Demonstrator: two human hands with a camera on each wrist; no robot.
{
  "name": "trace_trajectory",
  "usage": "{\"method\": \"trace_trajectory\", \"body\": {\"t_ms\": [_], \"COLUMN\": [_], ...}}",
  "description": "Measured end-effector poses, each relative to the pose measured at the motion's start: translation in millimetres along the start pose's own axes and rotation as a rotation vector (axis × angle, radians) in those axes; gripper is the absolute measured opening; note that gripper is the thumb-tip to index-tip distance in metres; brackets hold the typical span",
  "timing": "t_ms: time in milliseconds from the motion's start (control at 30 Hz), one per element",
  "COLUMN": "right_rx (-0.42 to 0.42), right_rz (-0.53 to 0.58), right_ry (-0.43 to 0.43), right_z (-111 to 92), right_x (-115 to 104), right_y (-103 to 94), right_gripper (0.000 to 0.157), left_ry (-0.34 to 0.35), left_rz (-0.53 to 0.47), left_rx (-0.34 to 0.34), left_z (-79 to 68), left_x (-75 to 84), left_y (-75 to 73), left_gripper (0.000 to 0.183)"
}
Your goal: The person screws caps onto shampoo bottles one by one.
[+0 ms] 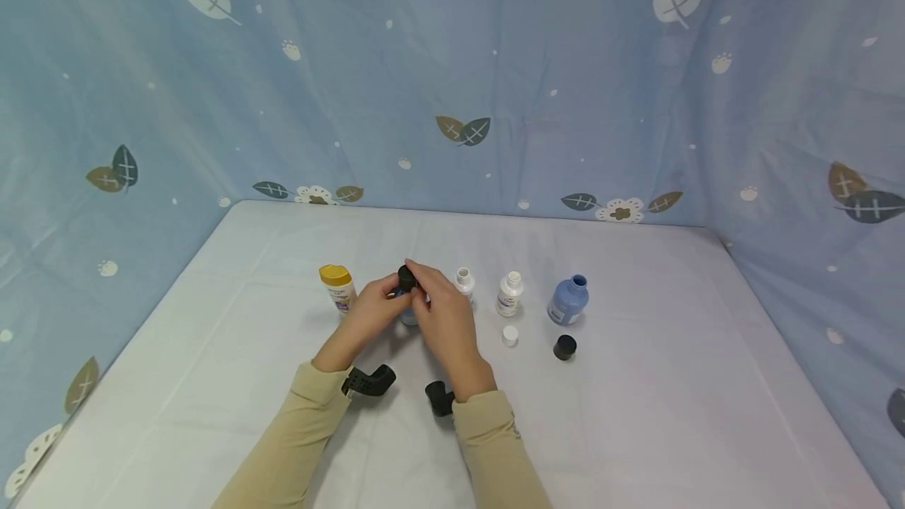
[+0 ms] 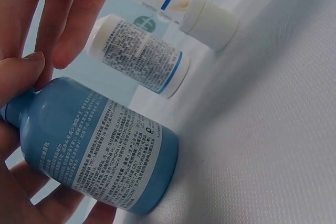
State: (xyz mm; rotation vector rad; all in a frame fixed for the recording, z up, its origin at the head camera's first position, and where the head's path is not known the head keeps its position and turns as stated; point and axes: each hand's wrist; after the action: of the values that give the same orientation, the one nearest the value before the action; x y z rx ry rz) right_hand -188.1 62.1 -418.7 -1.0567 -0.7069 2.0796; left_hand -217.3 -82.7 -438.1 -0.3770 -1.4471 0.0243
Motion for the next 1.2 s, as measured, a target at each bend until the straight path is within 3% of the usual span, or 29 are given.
{"method": "trace_trajectory", "body": {"t_ms": [767, 1200], "right_rx": [-0.038, 0.0], "right_rz": [0.033, 0.018], "right_ry": [0.068, -0.051], "right_z": [-0.3, 0.7], "right_x": [-0.2, 3.8], "right_y": [0.0, 0.1], "right_gripper": [0.041, 0.039], "left_ry": [-0.024, -0.025], "left_rz": [-0.034, -0.005], "left_rx": [-0.009, -0.006], "left_z": [1.8, 0.3], "left_x": [0.4, 0.0], "left_y": [1.1, -0.5], "left_gripper": [0.019, 0.027]}}
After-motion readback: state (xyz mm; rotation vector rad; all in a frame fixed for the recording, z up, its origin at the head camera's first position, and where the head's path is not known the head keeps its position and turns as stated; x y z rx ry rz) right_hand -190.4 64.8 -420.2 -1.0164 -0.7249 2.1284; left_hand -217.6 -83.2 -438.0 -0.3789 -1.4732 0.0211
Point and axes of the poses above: each hand's wrist, its own z-axis towards the middle knuckle, its own y-axis out of the palm, x = y × z, and after that the axes turned 12 degrees about -z, right-handed
